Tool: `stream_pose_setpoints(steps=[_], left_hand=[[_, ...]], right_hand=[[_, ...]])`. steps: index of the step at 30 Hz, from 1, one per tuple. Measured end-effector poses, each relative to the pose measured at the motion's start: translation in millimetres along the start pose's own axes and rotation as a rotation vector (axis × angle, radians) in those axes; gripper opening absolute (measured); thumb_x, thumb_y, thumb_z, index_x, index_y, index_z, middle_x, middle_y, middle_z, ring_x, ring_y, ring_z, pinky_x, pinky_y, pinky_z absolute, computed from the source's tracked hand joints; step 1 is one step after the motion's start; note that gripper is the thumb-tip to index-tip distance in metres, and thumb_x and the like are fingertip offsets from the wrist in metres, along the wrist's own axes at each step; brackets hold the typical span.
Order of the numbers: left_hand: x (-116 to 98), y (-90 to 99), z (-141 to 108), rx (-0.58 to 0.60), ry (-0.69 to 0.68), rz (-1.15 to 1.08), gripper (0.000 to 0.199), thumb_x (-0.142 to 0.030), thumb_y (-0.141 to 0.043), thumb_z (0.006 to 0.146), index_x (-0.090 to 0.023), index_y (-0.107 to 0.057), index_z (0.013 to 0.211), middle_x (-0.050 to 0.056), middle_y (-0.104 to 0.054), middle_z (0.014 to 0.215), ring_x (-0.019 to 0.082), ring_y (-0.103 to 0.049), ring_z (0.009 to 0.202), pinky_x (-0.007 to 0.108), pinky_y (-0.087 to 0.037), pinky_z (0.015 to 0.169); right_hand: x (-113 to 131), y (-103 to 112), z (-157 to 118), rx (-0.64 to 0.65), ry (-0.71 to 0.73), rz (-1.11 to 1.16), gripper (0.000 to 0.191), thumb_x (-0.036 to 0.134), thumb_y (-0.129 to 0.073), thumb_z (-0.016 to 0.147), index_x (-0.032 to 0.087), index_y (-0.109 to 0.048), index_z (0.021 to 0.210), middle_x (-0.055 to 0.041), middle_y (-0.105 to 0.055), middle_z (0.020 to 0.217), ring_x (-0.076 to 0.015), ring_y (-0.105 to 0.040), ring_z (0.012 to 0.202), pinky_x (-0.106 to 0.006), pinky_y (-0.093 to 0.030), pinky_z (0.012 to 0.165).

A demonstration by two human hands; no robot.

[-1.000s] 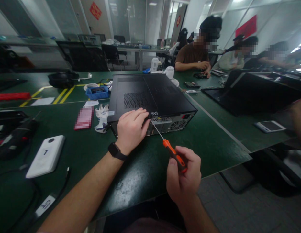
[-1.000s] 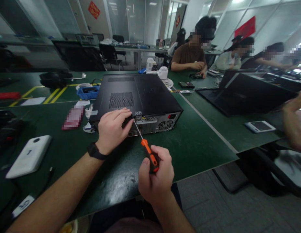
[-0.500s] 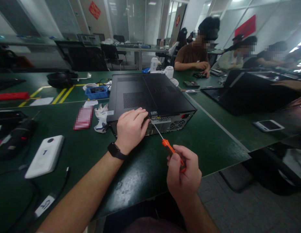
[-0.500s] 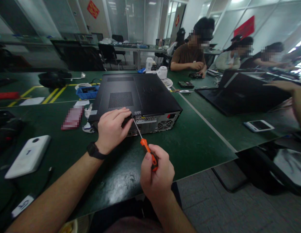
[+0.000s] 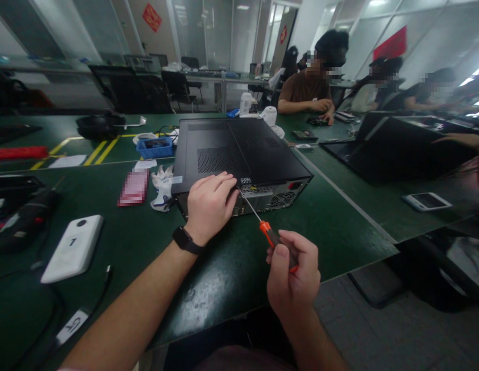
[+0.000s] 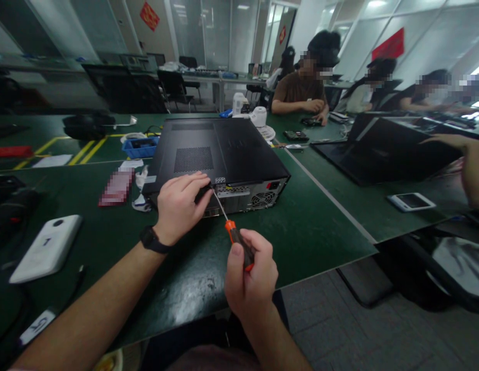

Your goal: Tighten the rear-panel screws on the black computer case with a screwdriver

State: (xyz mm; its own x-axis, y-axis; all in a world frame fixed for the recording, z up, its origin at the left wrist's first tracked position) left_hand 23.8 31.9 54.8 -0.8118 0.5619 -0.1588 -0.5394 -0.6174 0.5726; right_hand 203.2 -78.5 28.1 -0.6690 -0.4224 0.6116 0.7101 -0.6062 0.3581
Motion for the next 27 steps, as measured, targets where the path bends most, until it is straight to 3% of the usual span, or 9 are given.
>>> stream_pose_setpoints(steps=[5,10,17,27], left_hand=[[0,-0.6,-1,-0.001,-0.001,0.008,0.019,-0.022,-0.064,0.096,-0.020,-0.070,0.114,0.008,-0.077,0.120,0.026,-0.072,0.117,0.046,-0.053,0.104],[-1,0.2,0,-0.005,-0.006,0.011,0.020,-0.022,-0.063,0.096,-0.020,-0.070,0.114,0.009,-0.077,0.120,0.026,-0.072,0.116,0.046,-0.053,0.103],[-1,0.8,1,0.004,0.011,0.004,0.019,-0.022,-0.063,0.096,-0.021,-0.071,0.113,0.009,-0.077,0.121,0.026,-0.072,0.117,0.046,-0.053,0.103],[-2,0.1,1,0.018,0.003,0.018,0.013,-0.024,-0.062,0.098,-0.023,-0.070,0.109,0.006,-0.077,0.119,0.025,-0.071,0.118,0.044,-0.052,0.101]], right_hand=[[6,3,3,-0.041,0.037,-0.026,0.030,0.024,-0.063,0.091,0.020,-0.059,0.120,-0.0053,-0.072,0.096,-0.0162,-0.073,0.072,-0.029,-0.061,0.062],[-1,-2,3,0.024,-0.025,0.016,0.024,0.024,-0.057,0.097,0.021,-0.060,0.120,-0.0012,-0.072,0.084,-0.0134,-0.069,0.061,-0.026,-0.057,0.056],[5,2,4,-0.019,0.007,-0.003,0.033,0.022,-0.064,0.089,0.020,-0.059,0.121,-0.0066,-0.072,0.100,-0.0164,-0.072,0.073,-0.029,-0.060,0.061],[-10,-1,-4,0.017,-0.080,0.036,0.023,0.028,-0.056,0.098,0.021,-0.062,0.119,-0.0015,-0.072,0.083,-0.0140,-0.070,0.062,-0.027,-0.057,0.057]])
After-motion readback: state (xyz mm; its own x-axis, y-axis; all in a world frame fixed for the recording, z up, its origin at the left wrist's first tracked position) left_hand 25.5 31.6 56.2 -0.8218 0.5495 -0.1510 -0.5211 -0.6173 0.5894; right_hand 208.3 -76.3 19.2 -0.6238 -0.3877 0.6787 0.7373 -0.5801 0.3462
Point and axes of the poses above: each hand's wrist, its own z-axis towards the middle knuckle, its own y-axis out of the back of the hand, x = y × z, the point moved 8 cm from there along z, towards the middle knuckle
